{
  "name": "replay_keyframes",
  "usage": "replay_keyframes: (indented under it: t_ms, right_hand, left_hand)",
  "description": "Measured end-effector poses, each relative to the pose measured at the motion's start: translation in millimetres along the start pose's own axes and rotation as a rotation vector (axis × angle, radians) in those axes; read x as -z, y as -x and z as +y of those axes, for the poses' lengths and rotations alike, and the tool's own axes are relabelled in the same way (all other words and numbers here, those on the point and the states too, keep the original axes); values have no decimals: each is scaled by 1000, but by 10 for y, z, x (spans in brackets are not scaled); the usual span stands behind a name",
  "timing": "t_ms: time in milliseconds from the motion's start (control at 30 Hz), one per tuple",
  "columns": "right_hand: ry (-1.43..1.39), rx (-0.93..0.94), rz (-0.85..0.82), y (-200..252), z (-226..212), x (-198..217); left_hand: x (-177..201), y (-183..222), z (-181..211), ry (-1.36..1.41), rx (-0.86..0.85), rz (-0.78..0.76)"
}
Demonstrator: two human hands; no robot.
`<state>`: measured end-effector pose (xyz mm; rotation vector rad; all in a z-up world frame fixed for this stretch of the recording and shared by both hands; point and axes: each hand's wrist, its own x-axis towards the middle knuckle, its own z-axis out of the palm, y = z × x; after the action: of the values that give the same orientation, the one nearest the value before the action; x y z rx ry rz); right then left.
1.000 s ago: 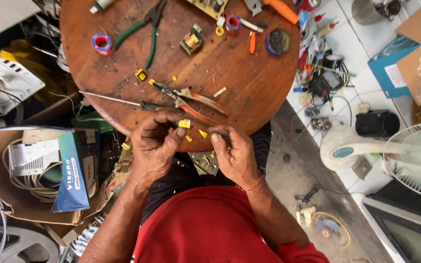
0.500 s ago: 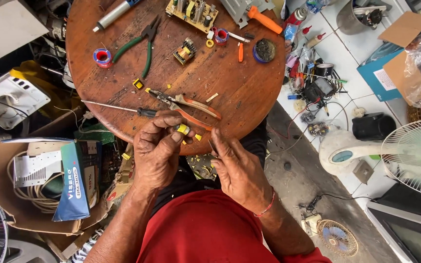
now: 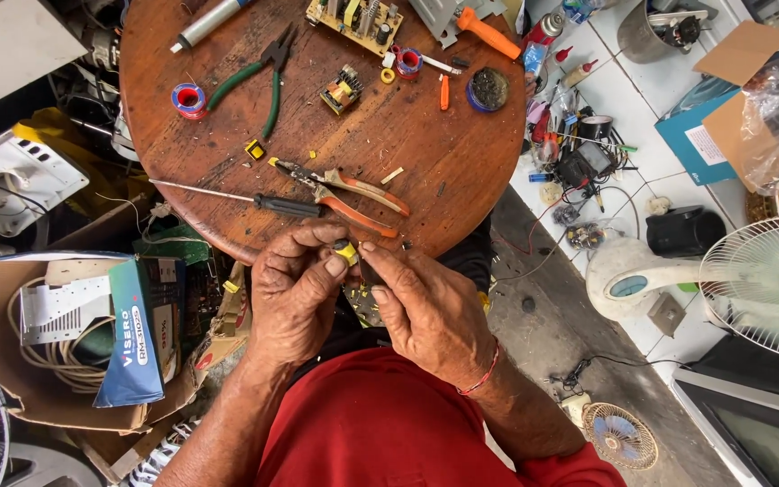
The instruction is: The person is repairing an electronic component by stripping the enamel off a copper wire with a utility knife and winding it around a small transformer core on a workbench.
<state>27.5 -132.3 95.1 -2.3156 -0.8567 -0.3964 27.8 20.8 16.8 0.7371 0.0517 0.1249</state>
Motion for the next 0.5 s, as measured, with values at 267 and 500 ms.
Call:
replay_keyframes:
  t_ms: [267,500]
  right_hand:
    - [11,29,46,-2,-21,-30]
    - [-9,15,86,59,-20,-147]
  left_hand:
    - [-30,3,54,-84,-23,50]
    - [-28,12,63,-133,-109,-13]
